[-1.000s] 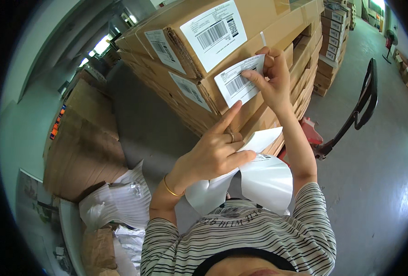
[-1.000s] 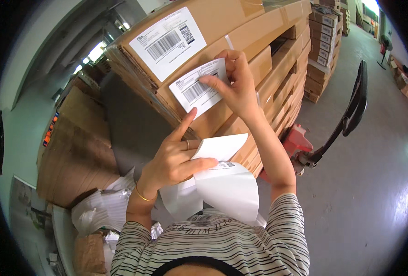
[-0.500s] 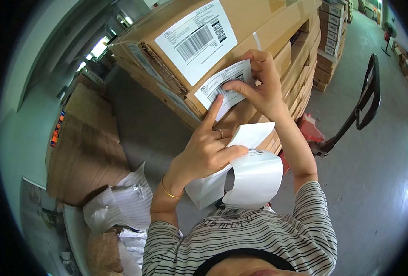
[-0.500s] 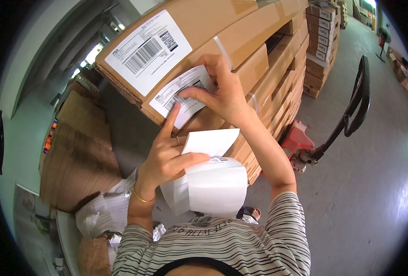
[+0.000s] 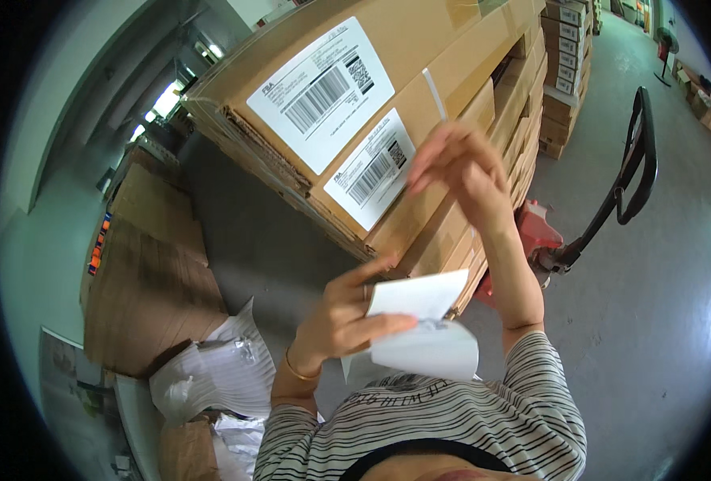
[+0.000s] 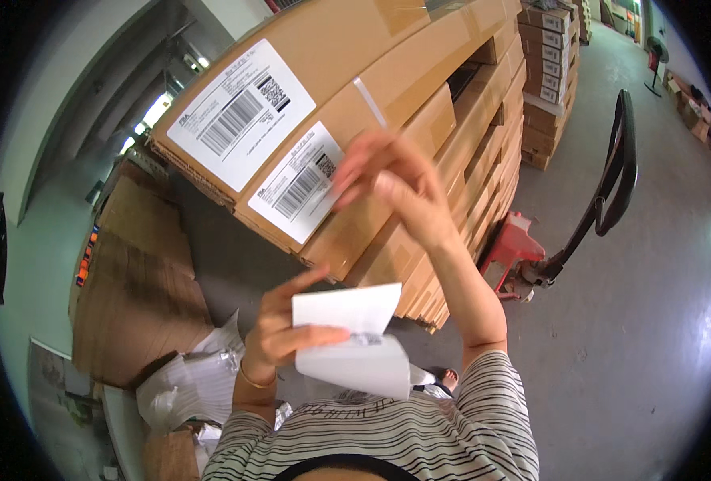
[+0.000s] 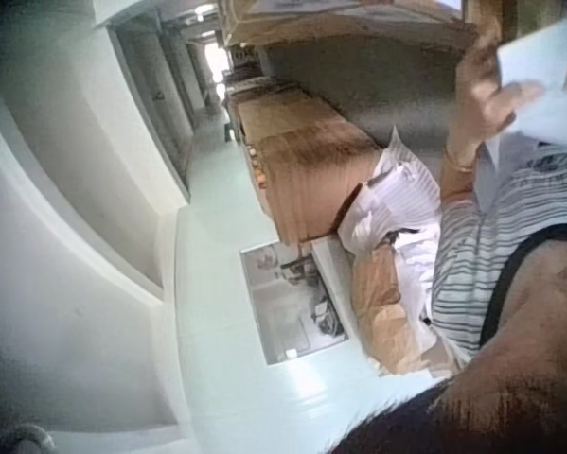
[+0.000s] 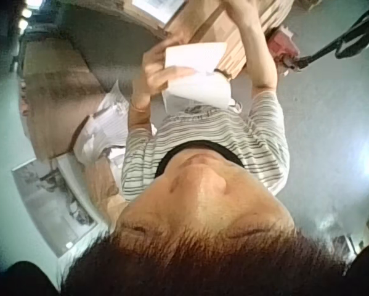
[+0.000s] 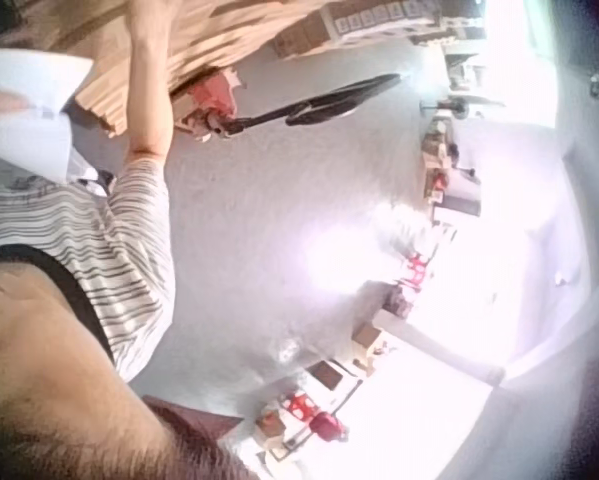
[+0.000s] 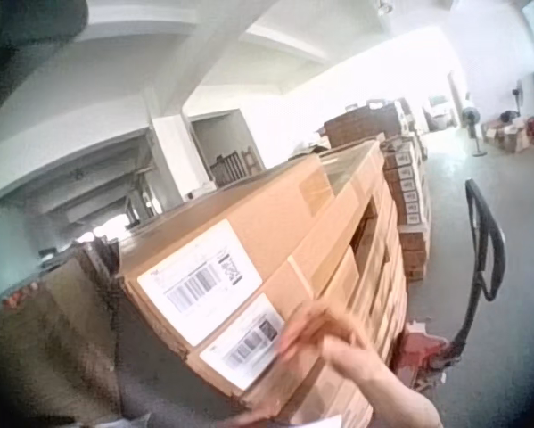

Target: The person peels barcode labels from a backing strip by hand and sticks them onto cardboard boxes stacked on a pallet.

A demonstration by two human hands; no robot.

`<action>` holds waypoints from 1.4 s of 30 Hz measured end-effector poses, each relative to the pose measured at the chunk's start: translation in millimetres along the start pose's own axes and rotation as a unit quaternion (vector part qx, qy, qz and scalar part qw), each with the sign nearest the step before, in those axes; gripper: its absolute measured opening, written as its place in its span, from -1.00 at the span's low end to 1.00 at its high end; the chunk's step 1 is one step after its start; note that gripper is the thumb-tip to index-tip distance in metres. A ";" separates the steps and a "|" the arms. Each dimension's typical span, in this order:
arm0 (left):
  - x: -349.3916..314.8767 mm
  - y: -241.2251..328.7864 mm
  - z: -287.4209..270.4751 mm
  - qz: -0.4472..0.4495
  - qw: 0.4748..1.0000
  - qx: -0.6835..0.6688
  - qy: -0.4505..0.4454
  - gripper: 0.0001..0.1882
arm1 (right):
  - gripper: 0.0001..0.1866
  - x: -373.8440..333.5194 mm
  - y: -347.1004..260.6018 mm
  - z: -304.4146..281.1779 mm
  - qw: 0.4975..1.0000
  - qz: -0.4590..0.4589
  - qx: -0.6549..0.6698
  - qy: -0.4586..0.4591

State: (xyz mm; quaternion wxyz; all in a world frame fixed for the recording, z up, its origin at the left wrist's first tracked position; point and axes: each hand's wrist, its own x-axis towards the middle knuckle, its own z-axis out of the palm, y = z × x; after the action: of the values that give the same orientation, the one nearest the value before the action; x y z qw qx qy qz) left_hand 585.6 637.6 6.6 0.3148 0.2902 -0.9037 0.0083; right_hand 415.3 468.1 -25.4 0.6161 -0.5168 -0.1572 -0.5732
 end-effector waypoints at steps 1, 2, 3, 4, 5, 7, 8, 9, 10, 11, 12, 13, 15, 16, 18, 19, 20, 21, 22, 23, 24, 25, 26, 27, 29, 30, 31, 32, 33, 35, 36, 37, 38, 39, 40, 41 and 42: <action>-3.6 6.4 -0.5 -0.016 0.999 -0.035 -0.002 -0.84 | -0.32 2.0 -3.0 6.0 0.989 0.038 0.069 -0.121; -8.2 11.2 0.7 -0.015 0.999 -0.039 -0.005 -0.84 | -0.34 10.5 2.4 8.8 0.983 0.063 0.098 -0.142; -12.4 14.6 2.3 -0.035 0.997 -0.061 0.026 -0.84 | -0.36 22.9 6.4 4.6 0.975 0.087 0.128 -0.162; -18.5 20.7 1.3 -0.059 0.994 -0.078 0.058 -0.84 | -0.37 33.4 7.9 -6.0 0.974 0.103 0.170 -0.105; -23.8 23.9 2.3 -0.059 0.993 -0.079 0.058 -0.84 | -0.37 41.6 5.8 -19.2 0.970 0.118 0.209 -0.047; -37.2 28.0 2.0 -0.167 0.968 -0.134 0.130 -0.84 | -0.40 36.4 3.1 -36.0 0.990 0.041 0.134 -0.005; -46.0 22.7 1.3 -0.172 0.968 -0.129 0.128 -0.84 | -0.36 28.2 4.5 -41.9 0.996 0.011 0.054 0.064; -52.2 27.4 2.2 -0.173 0.967 -0.130 0.132 -0.84 | -0.33 14.5 3.1 -44.2 0.998 0.026 0.036 0.047; -55.2 31.3 0.9 -0.234 0.952 -0.128 0.152 -0.84 | -0.30 3.4 2.2 -43.1 0.999 0.040 0.021 0.030; -59.1 37.1 -2.3 -0.300 0.930 -0.121 0.177 -0.85 | -0.26 -21.2 -0.9 -20.1 0.989 0.102 0.075 -0.076; -61.0 36.0 -0.9 -0.293 0.927 -0.128 0.194 -0.85 | -0.31 -28.4 -15.1 9.3 0.982 0.130 -0.019 -0.136; -63.5 38.0 -2.3 -0.300 0.924 -0.118 0.205 -0.85 | -0.36 -33.7 -30.2 41.0 0.963 0.143 -0.109 -0.203; -66.9 40.3 -0.7 -0.285 0.933 -0.109 0.190 -0.85 | -0.41 -33.2 -36.5 65.1 0.939 0.062 -0.213 -0.264; -66.3 41.7 -0.2 -0.308 0.916 -0.144 0.212 -0.86 | -0.47 -35.5 -36.7 73.8 0.930 0.047 -0.265 -0.250; -78.5 42.8 2.0 -0.297 0.918 -0.136 0.225 -0.85 | -0.68 -37.6 -39.6 85.9 0.911 0.053 -0.329 -0.243; -81.0 42.8 3.6 -0.283 0.922 -0.132 0.229 -0.85 | -0.68 -39.7 -39.0 87.8 0.908 0.049 -0.335 -0.245; -81.6 43.4 4.7 -0.274 0.924 -0.133 0.230 -0.85 | -0.75 -42.9 -35.6 88.4 0.910 0.070 -0.329 -0.242; -82.1 44.1 6.1 -0.295 0.916 -0.130 0.239 -0.85 | -0.81 -43.7 -34.4 89.5 0.912 0.091 -0.324 -0.237; -83.8 45.9 7.8 -0.317 0.907 -0.128 0.246 -0.78 | -0.89 -43.1 -35.6 93.8 0.913 0.080 -0.326 -0.230; -86.7 46.5 9.7 -0.308 0.911 -0.130 0.242 -0.78 | -0.89 -43.6 -34.7 94.4 0.912 0.074 -0.334 -0.225; -91.0 45.6 12.0 -0.320 0.910 -0.125 0.233 -0.82 | -0.89 -45.0 -32.3 92.8 0.913 0.075 -0.339 -0.215; -97.5 48.6 14.3 -0.335 0.907 -0.117 0.227 -0.82 | -0.89 -46.9 -32.3 94.6 0.914 0.076 -0.340 -0.209; -104.4 46.6 24.5 -0.332 0.909 -0.116 0.224 -0.82 | -0.88 -46.9 -33.1 95.0 0.918 0.101 -0.338 -0.180; -108.9 43.7 36.1 -0.401 0.851 -0.216 0.261 -0.82 | -0.88 -46.3 -32.4 93.2 0.919 0.098 -0.338 -0.176; -111.6 39.7 54.8 -0.471 0.741 -0.345 0.330 -0.82 | -0.88 -48.7 -32.9 89.1 0.941 0.069 -0.312 -0.109; -113.2 39.1 59.3 -0.475 0.736 -0.353 0.328 -0.82 | -0.88 -50.7 -34.8 86.1 0.941 0.068 -0.318 -0.098; -111.2 38.3 60.5 -0.469 0.749 -0.343 0.319 -0.82 | -0.88 -51.4 -36.9 83.6 0.941 0.065 -0.318 -0.096; -109.3 39.0 59.7 -0.462 0.764 -0.329 0.308 -0.82 | -0.88 -52.2 -38.7 81.5 0.942 0.071 -0.315 -0.093; -107.4 39.8 58.9 -0.454 0.778 -0.314 0.299 -0.83 | -0.88 -53.2 -40.0 80.0 0.942 0.078 -0.313 -0.091; -104.5 39.6 57.3 -0.440 0.802 -0.288 0.284 -0.83 | -0.87 -57.1 -38.3 76.3 0.944 0.082 -0.309 -0.080; -103.7 40.1 56.7 -0.436 0.809 -0.278 0.280 -0.83 | -0.87 -58.7 -38.3 75.0 0.946 0.088 -0.304 -0.071; -102.7 39.5 55.7 -0.431 0.816 -0.267 0.278 -0.83 | -0.87 -58.9 -39.3 74.9 0.946 0.089 -0.303 -0.072; -101.1 39.5 54.3 -0.423 0.829 -0.249 0.269 -0.83 | -0.86 -59.0 -40.9 74.9 0.945 0.098 -0.304 -0.067; -99.1 39.8 52.3 -0.410 0.847 -0.222 0.254 -0.83 | -0.86 -59.4 -42.3 74.8 0.945 0.107 -0.304 -0.063; -94.1 38.9 48.4 -0.379 0.888 -0.155 0.210 -0.84 | -0.86 -59.6 -42.7 73.3 0.944 0.109 -0.304 -0.063; -90.2 38.5 46.9 -0.380 0.887 -0.157 0.211 -0.84 | -0.88 -60.0 -42.6 71.7 0.943 0.095 -0.314 -0.065; -86.7 38.2 45.9 -0.363 0.907 -0.098 0.191 -0.84 | -0.90 -60.4 -43.0 70.1 0.941 0.083 -0.322 -0.067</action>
State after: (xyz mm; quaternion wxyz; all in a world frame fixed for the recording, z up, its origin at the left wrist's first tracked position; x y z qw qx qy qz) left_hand 594.4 705.4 -73.5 0.4890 0.5591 -0.6548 -0.1400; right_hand 388.2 566.4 -24.0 0.4497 -0.7361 0.0383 -0.5045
